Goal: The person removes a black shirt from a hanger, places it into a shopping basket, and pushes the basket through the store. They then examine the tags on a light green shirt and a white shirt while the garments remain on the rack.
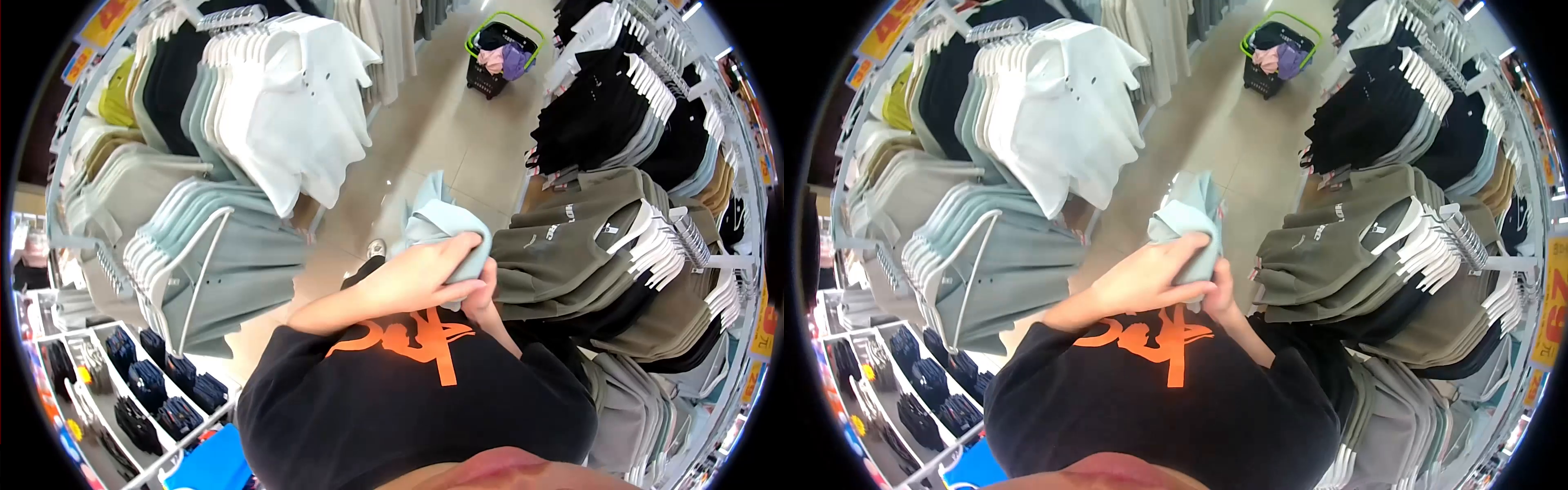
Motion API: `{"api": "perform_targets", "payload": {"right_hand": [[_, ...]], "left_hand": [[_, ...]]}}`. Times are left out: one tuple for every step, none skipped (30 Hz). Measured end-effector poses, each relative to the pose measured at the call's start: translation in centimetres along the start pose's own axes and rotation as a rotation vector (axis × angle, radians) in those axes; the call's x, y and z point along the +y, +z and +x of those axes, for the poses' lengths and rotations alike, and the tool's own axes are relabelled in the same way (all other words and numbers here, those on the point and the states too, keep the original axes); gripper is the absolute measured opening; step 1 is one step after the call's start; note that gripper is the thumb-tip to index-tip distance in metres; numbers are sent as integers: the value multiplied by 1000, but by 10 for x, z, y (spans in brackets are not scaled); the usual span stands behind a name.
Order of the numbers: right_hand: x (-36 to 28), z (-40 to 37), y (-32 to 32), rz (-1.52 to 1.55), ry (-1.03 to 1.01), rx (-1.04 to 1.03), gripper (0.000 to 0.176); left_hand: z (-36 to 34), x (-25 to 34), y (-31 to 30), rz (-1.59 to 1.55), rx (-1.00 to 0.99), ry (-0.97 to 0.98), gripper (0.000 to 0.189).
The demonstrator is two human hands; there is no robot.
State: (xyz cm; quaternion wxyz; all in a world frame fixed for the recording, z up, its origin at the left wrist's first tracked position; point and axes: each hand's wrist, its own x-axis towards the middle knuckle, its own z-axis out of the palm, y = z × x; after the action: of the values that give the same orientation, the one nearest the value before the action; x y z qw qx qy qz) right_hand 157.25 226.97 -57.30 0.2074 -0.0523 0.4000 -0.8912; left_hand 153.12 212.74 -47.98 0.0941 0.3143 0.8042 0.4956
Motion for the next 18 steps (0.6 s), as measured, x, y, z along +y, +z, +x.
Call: {"api": "perform_targets", "payload": {"right_hand": [[4, 12, 1, 105, -8, 50, 52], [5, 21, 1, -59, -18, 169, 52], [5, 32, 2, 78, 21, 197, 52], [4, 41, 1, 216, 62, 225, 51], [5, 50, -7, 359, 10, -7, 47], [1, 56, -11, 179, -8, -5, 45], [-4, 64, -13, -1, -24, -1, 43], [-10, 72, -17, -183, -39, 5, 41], [-11, 74, -24, -236, -8, 51, 40], [-13, 77, -30, -203, 23, 80, 40], [-15, 81, -33, -166, 54, 109, 40], [-18, 90, -33, -131, 84, 133, 40], [-20, 100, -31, -100, 87, 216, 41], [-16, 109, -35, 3, 114, 276, 41], [-8, 118, -43, 106, 142, 333, 42], [-5, 130, -49, 208, 173, 388, 42], [-3, 144, -55, 97, 72, 252, 40], [-8, 160, -56, -61, 93, 256, 39]], "left_hand": [[4, 0, -9, 7, -41, -81, 42], [9, -2, -15, 13, -78, -160, 43], [13, -6, -18, 100, 3, -144, 38], [16, -13, -21, 23, 17, -135, 34], [18, -24, -24, -53, 32, -126, 30], [21, -36, -27, -129, 49, -115, 26], [22, -52, -26, -207, 150, -69, 20], [28, -66, -30, -131, 170, 12, 20], [34, -79, -35, -56, 190, 93, 19], [42, -91, -40, 19, 211, 175, 18], [48, -99, -45, 84, 176, 147, 19], [55, -106, -48, 102, 134, 137, 19], [64, -112, -50, 122, 92, 123, 20], [72, -119, -54, 143, 53, 107, 20], [79, -129, -59, 147, -12, 77, 22], [88, -139, -67, 125, -23, 88, 22], [97, -150, -75, 105, -31, 101, 22], [106, -160, -82, 84, -41, 113, 22]]}}
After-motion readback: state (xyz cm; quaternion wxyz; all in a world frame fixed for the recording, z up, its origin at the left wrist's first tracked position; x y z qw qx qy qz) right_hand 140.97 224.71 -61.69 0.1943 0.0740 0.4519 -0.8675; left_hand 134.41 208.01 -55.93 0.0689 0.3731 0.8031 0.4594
